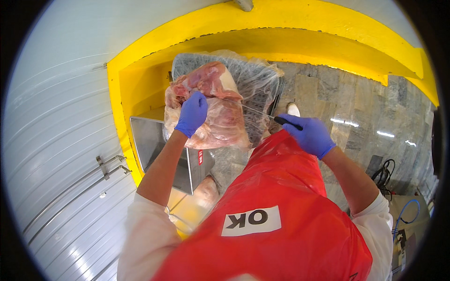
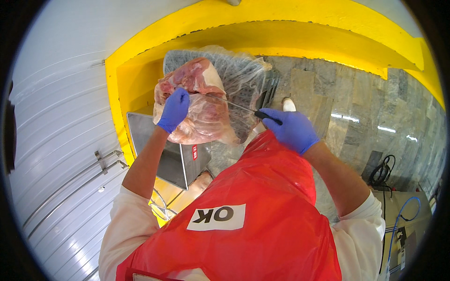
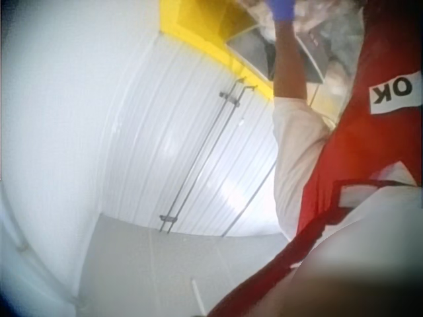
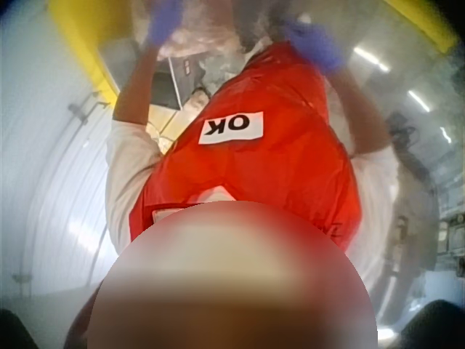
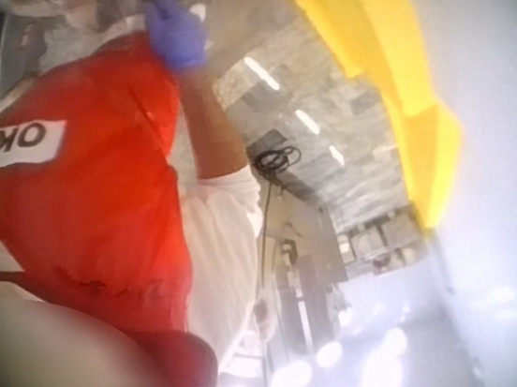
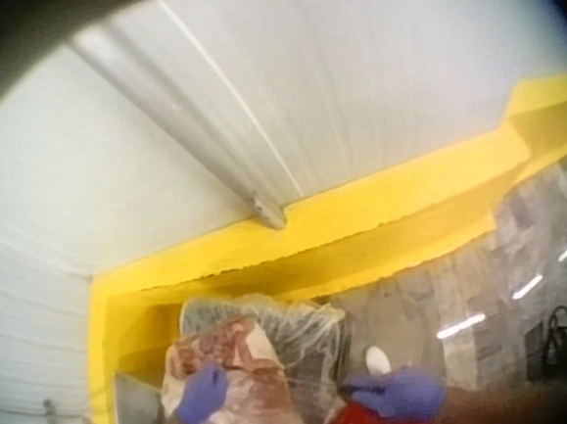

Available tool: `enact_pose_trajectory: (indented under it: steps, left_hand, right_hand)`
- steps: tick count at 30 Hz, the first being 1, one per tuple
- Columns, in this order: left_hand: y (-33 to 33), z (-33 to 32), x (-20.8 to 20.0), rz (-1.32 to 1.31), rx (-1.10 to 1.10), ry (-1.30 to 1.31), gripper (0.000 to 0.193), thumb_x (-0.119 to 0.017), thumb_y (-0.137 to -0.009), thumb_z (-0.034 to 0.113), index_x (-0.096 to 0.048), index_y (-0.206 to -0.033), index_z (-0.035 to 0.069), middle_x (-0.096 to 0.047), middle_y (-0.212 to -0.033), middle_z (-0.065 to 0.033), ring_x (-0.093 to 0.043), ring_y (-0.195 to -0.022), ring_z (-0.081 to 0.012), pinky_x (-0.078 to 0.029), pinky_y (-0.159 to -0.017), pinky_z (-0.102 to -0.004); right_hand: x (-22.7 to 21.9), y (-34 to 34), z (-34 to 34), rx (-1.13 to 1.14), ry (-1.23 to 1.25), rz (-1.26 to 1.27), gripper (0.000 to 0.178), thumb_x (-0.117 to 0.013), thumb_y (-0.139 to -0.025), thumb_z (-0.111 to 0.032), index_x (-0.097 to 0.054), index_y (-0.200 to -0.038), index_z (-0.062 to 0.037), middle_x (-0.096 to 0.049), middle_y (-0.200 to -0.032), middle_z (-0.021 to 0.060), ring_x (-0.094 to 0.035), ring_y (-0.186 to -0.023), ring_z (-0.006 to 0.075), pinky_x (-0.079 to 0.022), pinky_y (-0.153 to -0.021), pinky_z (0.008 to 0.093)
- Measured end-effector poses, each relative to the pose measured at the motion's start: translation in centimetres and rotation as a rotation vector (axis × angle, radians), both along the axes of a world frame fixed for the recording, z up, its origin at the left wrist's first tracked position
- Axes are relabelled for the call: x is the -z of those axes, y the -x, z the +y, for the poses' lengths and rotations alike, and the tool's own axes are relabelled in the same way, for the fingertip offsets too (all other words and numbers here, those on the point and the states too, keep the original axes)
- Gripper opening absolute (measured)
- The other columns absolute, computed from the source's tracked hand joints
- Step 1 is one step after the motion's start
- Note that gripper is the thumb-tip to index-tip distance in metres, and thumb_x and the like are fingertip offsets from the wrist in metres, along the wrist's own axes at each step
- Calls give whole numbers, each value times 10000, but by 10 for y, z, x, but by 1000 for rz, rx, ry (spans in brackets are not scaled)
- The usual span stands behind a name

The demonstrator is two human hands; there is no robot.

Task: The person handles a large piece of raw meat, removes it from a plastic bag, and uses a knife to cut it into smaller pieces on a yellow countertop.

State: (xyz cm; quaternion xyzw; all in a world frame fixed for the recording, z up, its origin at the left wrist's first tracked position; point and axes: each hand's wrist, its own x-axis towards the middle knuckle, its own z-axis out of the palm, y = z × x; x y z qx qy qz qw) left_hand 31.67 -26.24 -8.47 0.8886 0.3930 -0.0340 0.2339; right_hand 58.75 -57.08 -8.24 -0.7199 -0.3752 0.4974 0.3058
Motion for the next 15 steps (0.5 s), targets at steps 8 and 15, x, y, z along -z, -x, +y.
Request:
enact_pose_trajectory:
  steps: [8, 15]
  left_hand:
    - [-34, -7, -29, 263, 90, 175, 315, -673, -941, 334, -670, -959, 20, -700, -938, -248, -673, -909, -466, -541, -799, -523]
    - [-18, -26, -13, 103, 38, 150, 221, -713, -875, 241, -635, -905, 36, -708, -899, -213, -682, -894, -446, -534, -765, -511]
  right_hand:
    - [-20, 25, -4, 79, 0, -53, 350, -673, -995, -359, -721, -1324, -248, -737, -898, 205, -720, -823, 403, -575, -742, 463]
    - [-18, 38, -1, 97, -54, -149, 338, -674, -993, -361, -729, -1306, -245, -729, -861, 197, -720, -805, 403, -575, -723, 471]
